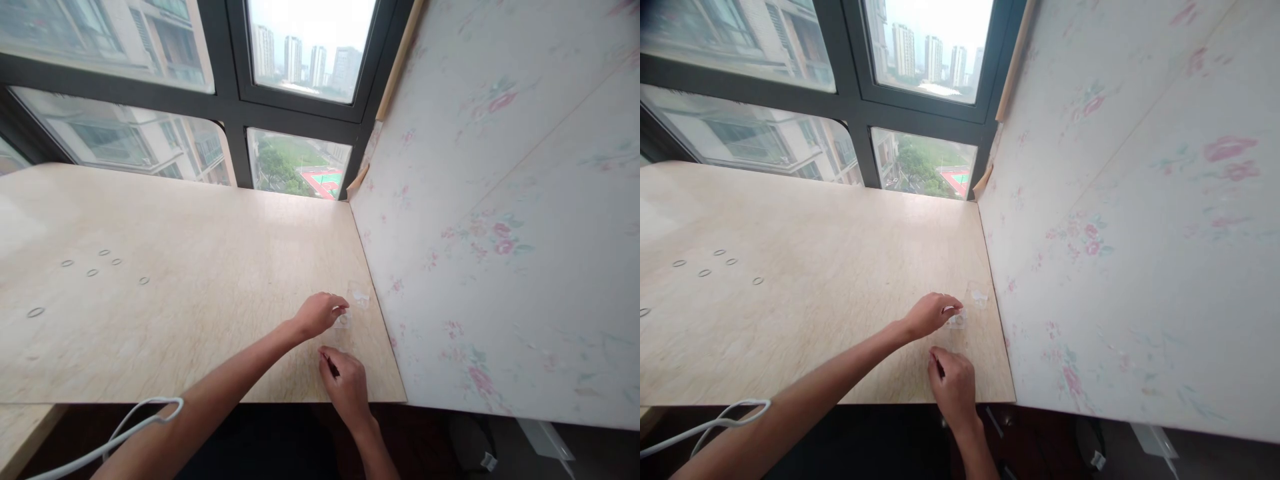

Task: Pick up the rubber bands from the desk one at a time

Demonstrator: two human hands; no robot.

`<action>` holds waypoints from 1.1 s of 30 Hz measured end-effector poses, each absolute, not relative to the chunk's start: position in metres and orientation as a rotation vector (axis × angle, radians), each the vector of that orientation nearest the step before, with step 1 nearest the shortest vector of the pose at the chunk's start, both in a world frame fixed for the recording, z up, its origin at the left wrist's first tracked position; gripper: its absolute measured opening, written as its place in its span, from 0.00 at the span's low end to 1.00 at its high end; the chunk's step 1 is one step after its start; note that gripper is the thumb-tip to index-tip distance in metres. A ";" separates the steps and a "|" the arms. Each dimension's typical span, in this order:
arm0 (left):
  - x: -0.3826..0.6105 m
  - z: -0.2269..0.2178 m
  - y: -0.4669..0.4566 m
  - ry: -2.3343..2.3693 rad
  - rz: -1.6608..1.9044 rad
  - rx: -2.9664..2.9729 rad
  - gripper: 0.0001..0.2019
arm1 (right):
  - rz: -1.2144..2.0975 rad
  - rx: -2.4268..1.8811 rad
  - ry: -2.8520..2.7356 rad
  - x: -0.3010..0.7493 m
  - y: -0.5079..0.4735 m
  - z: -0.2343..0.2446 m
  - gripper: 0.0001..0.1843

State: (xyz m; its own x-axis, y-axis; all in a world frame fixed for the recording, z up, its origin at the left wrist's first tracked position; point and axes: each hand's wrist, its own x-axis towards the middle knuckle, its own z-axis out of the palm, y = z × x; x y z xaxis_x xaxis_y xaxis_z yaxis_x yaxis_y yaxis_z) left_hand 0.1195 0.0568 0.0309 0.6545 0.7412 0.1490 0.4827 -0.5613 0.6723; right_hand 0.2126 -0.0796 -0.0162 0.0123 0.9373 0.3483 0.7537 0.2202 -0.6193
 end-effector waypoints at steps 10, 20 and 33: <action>0.045 0.009 0.057 1.123 0.810 2.183 0.07 | 0.329 -1.568 -1.815 0.214 -0.081 -0.012 0.14; -0.053 -0.008 0.036 1.299 1.071 2.017 0.10 | 0.793 -1.516 -1.554 0.187 -0.066 0.007 0.17; -0.065 -0.021 0.032 1.314 1.347 1.564 0.08 | 0.511 -1.057 -2.499 -0.067 0.089 0.083 0.15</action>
